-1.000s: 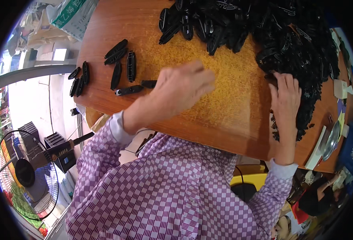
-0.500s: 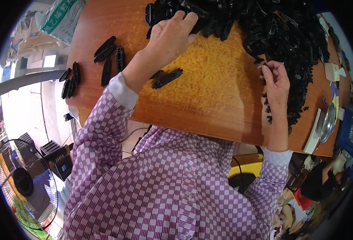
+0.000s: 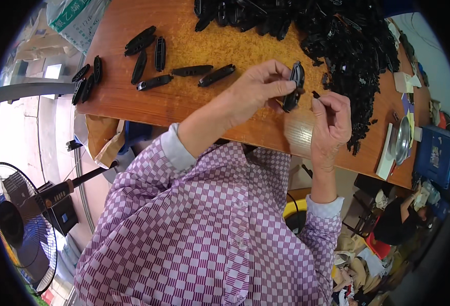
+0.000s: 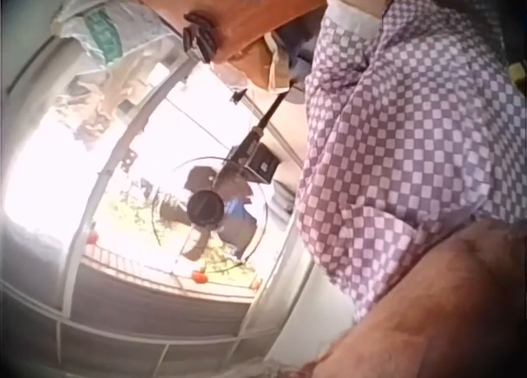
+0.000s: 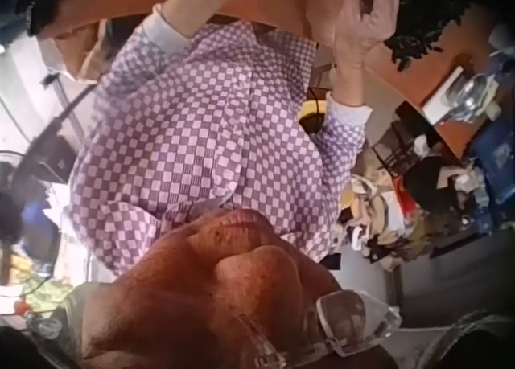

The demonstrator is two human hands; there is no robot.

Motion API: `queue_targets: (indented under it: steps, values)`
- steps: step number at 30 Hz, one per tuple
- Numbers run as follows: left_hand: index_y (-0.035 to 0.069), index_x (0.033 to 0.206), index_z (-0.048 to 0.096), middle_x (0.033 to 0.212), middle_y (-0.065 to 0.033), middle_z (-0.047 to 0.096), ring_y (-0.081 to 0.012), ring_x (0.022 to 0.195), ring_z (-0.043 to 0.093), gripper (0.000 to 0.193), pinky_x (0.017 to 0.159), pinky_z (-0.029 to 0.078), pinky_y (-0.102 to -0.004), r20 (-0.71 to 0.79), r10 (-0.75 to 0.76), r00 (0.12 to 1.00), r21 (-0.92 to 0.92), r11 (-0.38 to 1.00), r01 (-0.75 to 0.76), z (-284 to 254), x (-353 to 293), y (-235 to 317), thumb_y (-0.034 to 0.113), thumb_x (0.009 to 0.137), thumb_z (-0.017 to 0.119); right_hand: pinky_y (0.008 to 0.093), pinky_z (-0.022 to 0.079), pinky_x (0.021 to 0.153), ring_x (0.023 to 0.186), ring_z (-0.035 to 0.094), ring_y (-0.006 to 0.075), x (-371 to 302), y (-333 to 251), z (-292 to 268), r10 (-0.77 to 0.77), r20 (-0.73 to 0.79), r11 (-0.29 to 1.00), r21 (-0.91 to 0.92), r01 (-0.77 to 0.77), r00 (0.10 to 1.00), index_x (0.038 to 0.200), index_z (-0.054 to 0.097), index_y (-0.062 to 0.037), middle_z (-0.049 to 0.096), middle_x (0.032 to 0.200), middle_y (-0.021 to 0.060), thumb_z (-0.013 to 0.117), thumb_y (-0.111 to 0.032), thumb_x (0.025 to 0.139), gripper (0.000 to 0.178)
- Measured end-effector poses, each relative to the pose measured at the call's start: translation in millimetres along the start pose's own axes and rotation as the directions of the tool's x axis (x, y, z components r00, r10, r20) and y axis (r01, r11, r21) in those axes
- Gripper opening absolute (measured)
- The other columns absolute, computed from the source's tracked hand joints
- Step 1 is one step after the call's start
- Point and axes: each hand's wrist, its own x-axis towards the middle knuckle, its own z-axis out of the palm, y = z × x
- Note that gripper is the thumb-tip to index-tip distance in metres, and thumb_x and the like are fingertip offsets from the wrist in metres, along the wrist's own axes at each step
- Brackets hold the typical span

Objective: The recorder is assembling or inspecting small black plastic components at a workstation.

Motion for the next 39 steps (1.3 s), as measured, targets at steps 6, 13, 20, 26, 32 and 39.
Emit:
queue_targets:
  steps: [6,13,20,26,32,39]
  values:
    - [0.011,0.101,0.054,0.094,-0.0023,0.065,-0.0112,0.080,0.064,0.010,0.060,0.052,-0.0239,0.035,-0.052,0.998,-0.221,0.973,0.058,11.9,-10.4,-14.8,0.016,0.094,0.058,0.0221,0.049,0.074,0.082,0.057,0.0095,-19.7,-15.8,-1.0,0.437,0.003,0.851,0.324,-0.414,0.900,0.095,0.060,0.0002,0.060,0.094,0.0045,0.063,0.001,0.087,0.009]
    - [0.010,0.102,0.055,0.093,-0.0020,0.064,-0.0104,0.078,0.064,0.011,0.062,0.053,-0.0237,0.078,-0.049,0.996,-0.291,0.954,0.070,9.4,-15.4,-14.9,0.016,0.094,0.058,0.0221,0.049,0.074,0.081,0.059,0.0094,-19.4,-15.4,-6.1,0.505,0.155,0.722,0.463,-0.514,0.849,0.099,0.060,0.0013,0.062,0.091,0.0042,0.064,-0.001,0.087,0.013]
    - [0.009,0.105,0.056,0.094,-0.0031,0.065,-0.0106,0.074,0.064,0.015,0.060,0.053,-0.0220,0.035,-0.077,0.996,-0.279,0.956,0.084,9.3,-18.0,-19.5,0.019,0.093,0.058,0.0212,0.048,0.076,0.080,0.061,0.0104,-16.2,-10.5,-13.9,0.495,0.301,0.753,0.319,-0.575,0.815,0.098,0.060,0.0027,0.062,0.089,0.0040,0.063,0.000,0.087,0.012]
    - [0.006,0.106,0.058,0.090,-0.0028,0.065,-0.0090,0.073,0.063,0.020,0.055,0.047,-0.0192,0.087,-0.097,0.991,-0.162,0.981,0.110,-5.1,-18.5,-27.8,0.022,0.093,0.059,0.0223,0.046,0.070,0.080,0.057,0.0112,2.3,-19.0,-24.6,0.188,0.471,0.973,0.027,-0.227,0.862,0.093,0.061,0.0027,0.057,0.091,0.0034,0.063,0.006,0.082,0.012]
    - [0.003,0.104,0.060,0.081,-0.0004,0.061,-0.0063,0.066,0.055,0.020,0.053,0.045,-0.0200,0.077,-0.132,0.988,0.042,0.991,0.129,-2.6,-19.9,-29.0,0.019,0.091,0.062,0.0270,0.043,0.063,0.075,0.055,0.0155,14.4,-23.9,-26.1,0.024,0.677,0.994,-0.096,0.055,0.736,0.091,0.061,-0.0012,0.053,0.087,0.0057,0.066,0.006,0.077,0.017]
    - [0.002,0.102,0.057,0.080,-0.0012,0.061,-0.0060,0.068,0.056,0.015,0.053,0.046,-0.0207,0.081,-0.111,0.991,0.108,0.989,0.102,-2.5,-20.9,-32.5,0.014,0.092,0.058,0.0275,0.045,0.067,0.076,0.054,0.0153,22.1,-20.9,-19.6,0.087,0.698,0.994,-0.111,-0.012,0.711,0.099,0.062,-0.0038,0.052,0.087,0.0037,0.069,0.004,0.075,0.026]
